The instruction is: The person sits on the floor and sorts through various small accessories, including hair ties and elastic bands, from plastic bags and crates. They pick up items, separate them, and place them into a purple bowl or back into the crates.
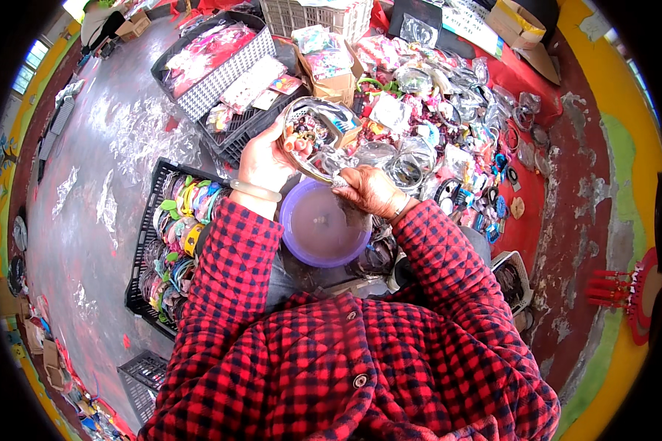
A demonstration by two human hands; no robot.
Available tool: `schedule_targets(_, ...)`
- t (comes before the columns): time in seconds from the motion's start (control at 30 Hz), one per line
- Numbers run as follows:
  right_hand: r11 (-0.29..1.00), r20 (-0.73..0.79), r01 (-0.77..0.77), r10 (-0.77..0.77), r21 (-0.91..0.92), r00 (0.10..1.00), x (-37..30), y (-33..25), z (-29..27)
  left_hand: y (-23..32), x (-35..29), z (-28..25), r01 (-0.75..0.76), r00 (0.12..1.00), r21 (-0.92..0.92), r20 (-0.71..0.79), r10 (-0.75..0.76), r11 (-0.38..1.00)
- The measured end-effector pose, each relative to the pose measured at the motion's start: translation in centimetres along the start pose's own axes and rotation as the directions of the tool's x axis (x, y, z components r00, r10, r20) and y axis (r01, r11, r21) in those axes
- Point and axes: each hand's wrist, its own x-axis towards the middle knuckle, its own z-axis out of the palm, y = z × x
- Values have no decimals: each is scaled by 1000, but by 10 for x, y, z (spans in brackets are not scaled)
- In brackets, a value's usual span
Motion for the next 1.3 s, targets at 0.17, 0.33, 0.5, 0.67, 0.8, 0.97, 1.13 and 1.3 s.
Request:
schedule_targets(0.17,929,123,-356,367,-100,922,-9,33,-3,17,5,-19,-184,966,-16,182,184,983)
schedule_targets(0.33,544,-36,-354,580,760,814,-13,58,-16,19,2,-19,-223,965,115,166,203,968)
schedule_targets(0.5,-40,-32,64,541,997,840,-12,27,-64,-7,0,-7,-211,966,419,227,123,883)
schedule_targets(0.67,-197,-118,237,478,951,871,-8,5,-77,-29,11,-6,-274,954,606,271,130,747)
schedule_targets(0.8,731,-149,-159,338,663,929,-13,-3,-77,-44,14,-11,-246,946,645,321,36,723)
schedule_targets(0.97,975,-358,149,-82,164,930,0,-39,-26,-75,16,-23,-582,774,696,633,22,421)
schedule_targets(1.13,980,-465,91,1,174,885,4,-31,-6,-88,26,-35,-689,571,511,819,50,-514)
schedule_targets(1.3,986,-597,82,22,146,802,6,-17,0,-79,3,1,-579,792,732,609,34,360)
